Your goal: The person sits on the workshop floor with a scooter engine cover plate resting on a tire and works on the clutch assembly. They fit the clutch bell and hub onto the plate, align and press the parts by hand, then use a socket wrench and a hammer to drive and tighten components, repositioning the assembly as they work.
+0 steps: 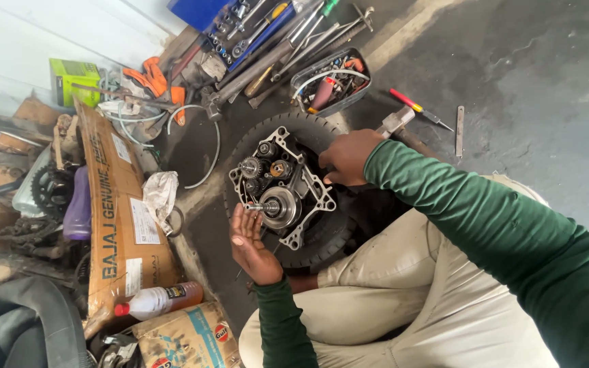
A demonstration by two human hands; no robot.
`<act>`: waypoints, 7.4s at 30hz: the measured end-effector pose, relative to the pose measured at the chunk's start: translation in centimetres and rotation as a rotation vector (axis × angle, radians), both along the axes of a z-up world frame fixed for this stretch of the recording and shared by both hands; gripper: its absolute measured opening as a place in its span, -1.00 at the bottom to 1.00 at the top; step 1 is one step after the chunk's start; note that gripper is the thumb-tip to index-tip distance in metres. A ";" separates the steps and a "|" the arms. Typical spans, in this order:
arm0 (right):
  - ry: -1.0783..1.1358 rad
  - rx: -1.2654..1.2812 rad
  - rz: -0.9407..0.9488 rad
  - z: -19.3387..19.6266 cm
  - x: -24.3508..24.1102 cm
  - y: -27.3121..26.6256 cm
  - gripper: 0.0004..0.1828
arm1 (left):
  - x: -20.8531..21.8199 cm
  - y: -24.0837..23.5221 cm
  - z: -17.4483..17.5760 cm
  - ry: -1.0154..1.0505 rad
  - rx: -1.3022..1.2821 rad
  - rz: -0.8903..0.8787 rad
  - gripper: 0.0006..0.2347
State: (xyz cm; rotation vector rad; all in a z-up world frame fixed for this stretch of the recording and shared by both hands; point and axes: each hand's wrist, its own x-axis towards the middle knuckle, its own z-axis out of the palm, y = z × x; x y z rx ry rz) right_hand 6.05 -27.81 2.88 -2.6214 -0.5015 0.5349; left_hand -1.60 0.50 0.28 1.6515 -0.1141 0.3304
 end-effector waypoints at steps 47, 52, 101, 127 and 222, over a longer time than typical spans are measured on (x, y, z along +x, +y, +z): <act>0.692 -0.611 -0.276 -13.0 3.0 -6.6 -0.43 | 1.9 -0.4 0.2 -0.039 0.116 0.075 -0.75; 0.712 -0.597 -0.222 -16.6 3.0 -6.7 -0.23 | 2.2 -0.1 -0.3 -0.071 0.168 0.104 -0.79; -0.464 0.152 0.124 8.5 -1.4 8.5 -0.54 | 4.4 1.4 1.0 0.309 0.544 -0.198 -0.75; -0.456 0.201 0.082 8.9 -1.6 8.0 -0.54 | 4.0 2.8 2.4 0.039 0.494 -0.159 -0.82; -0.524 0.270 0.121 10.7 -2.4 9.4 -0.37 | 5.6 0.7 -4.2 0.125 0.105 -0.316 -0.87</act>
